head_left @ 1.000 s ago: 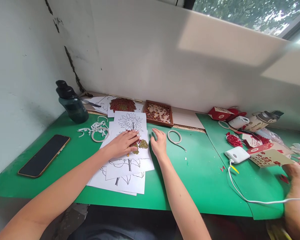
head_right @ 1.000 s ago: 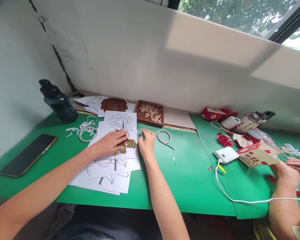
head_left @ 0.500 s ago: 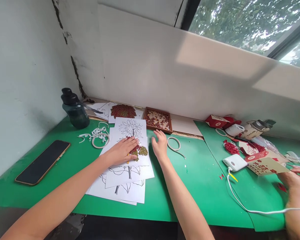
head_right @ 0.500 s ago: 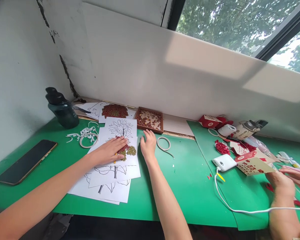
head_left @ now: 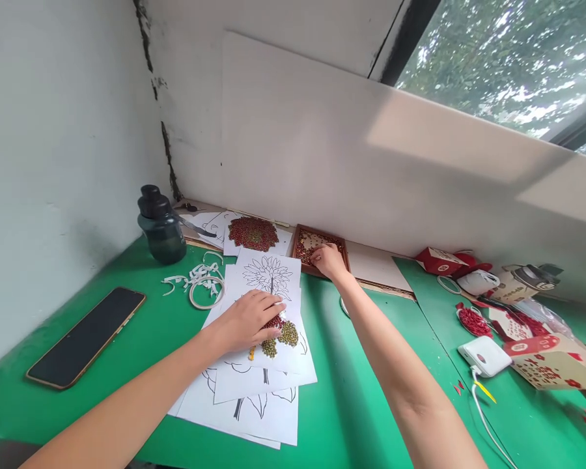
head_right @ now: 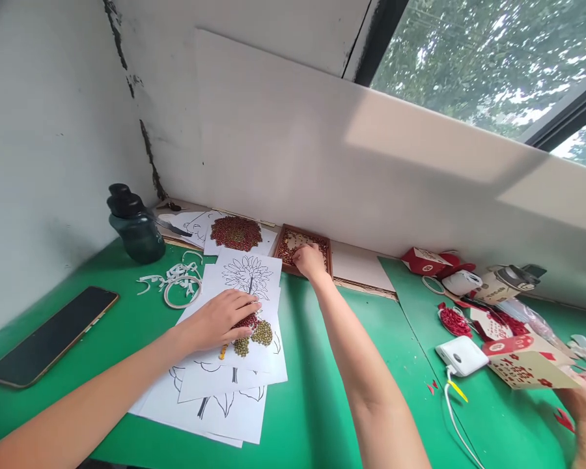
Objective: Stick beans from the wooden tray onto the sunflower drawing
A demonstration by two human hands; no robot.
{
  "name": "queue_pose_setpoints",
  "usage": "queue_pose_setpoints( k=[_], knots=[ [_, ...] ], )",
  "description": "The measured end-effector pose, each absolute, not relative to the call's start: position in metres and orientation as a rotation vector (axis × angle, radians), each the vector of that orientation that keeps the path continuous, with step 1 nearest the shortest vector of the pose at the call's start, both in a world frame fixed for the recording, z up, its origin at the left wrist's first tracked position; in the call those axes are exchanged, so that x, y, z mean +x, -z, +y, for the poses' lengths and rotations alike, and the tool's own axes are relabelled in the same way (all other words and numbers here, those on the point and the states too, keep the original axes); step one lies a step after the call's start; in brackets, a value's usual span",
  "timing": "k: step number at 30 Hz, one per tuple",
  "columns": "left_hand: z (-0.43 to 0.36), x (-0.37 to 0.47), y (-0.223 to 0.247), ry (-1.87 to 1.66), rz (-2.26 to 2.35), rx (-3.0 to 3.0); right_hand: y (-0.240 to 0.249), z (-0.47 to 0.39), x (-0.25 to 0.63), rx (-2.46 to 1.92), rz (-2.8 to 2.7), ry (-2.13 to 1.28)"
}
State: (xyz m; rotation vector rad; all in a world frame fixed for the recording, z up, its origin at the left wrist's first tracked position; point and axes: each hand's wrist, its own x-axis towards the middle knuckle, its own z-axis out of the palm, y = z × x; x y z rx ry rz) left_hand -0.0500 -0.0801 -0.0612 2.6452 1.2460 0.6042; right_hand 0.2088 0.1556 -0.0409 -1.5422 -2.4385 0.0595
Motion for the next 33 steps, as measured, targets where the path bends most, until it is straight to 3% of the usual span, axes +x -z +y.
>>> queue_pose_setpoints(
  k=[6, 13, 20, 27, 33],
  knots=[
    [-0.074, -0.062, 0.061, -0.675, 1.344, 2.647, 0.033, 0.155, 0.196, -1.396, -2.516, -0.071],
    [-0.071, -0.062, 0.066, -0.853, 1.206, 2.613, 0.018, 0.108, 0.204, -1.357, -2.136, -0.045],
    [-0.071, -0.054, 0.074, -1.11, 1.132, 2.64, 0.065, -0.028, 0.208, -1.036, -1.828, -0.654],
    [-0.071, -0.058, 0.069, -1.678, 1.289, 2.32, 0.081, -0.039, 0.197, -1.06, -1.926, -0.489],
    [-0.071, -0.06, 0.072, -1.644, 1.332, 2.22, 0.077, -0.049, 0.191, -0.986, -2.067, -0.454]
  ],
)
